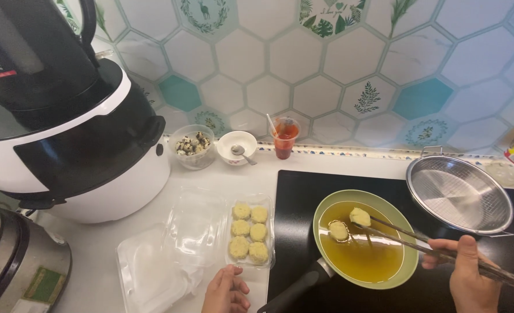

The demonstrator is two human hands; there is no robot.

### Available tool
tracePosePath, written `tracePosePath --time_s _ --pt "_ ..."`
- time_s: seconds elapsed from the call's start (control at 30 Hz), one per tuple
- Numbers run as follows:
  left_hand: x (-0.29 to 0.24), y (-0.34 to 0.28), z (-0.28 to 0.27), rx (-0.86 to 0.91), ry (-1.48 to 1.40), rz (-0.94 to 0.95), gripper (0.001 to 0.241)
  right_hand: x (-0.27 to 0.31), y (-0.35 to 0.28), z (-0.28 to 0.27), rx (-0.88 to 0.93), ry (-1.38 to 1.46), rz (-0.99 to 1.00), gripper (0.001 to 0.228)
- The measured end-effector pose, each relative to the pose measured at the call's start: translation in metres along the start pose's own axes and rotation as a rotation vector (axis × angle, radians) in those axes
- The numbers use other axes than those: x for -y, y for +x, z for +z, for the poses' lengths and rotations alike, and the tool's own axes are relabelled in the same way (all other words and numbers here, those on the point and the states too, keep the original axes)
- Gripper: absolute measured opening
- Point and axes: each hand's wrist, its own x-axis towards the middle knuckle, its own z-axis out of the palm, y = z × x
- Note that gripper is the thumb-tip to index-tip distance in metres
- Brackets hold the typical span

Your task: Frying dumplings in a pan filled with oil on an induction stove.

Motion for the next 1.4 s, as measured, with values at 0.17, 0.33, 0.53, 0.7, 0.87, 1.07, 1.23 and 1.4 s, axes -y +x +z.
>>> tracePosePath --time_s 0.17,0.33,0.53,0.7,0.87,1.07,1.23,1.4 --pt "-0.001 -0.003 0.002 0.007 0.017 0.012 0.053 0.0 0.0 -0.002 0.097 -0.017 -0.002 0.059" --pt "-0.003 -0.009 0.002 0.015 0.025 0.029 0.051 0.039 -0.01 0.004 0.103 -0.06 -0.046 0.054" --pt "-0.005 -0.011 -0.001 0.056 -0.006 0.042 0.05 0.069 -0.049 0.057 0.355 0.004 -0.155 0.052" --pt "-0.005 -0.011 -0.004 0.078 -0.023 0.051 0.05 0.071 -0.086 0.124 0.687 0.073 -0.151 0.035" --pt "-0.004 -0.012 -0.007 0.092 -0.034 0.056 0.049 0.097 -0.107 0.15 0.715 -0.032 -0.006 0.03" --pt "0.0 -0.004 -0.005 0.08 -0.069 0.032 0.049 0.104 -0.111 0.163 0.704 -0.125 -0.226 0.031" --pt "0.001 -0.002 -0.007 0.093 -0.028 0.036 0.05 0.064 -0.1 0.17 0.63 -0.061 -0.118 0.044" --pt "0.007 0.007 -0.01 0.083 -0.022 0.045 0.052 0.066 -0.097 0.16 0.446 0.167 -0.024 0.063"
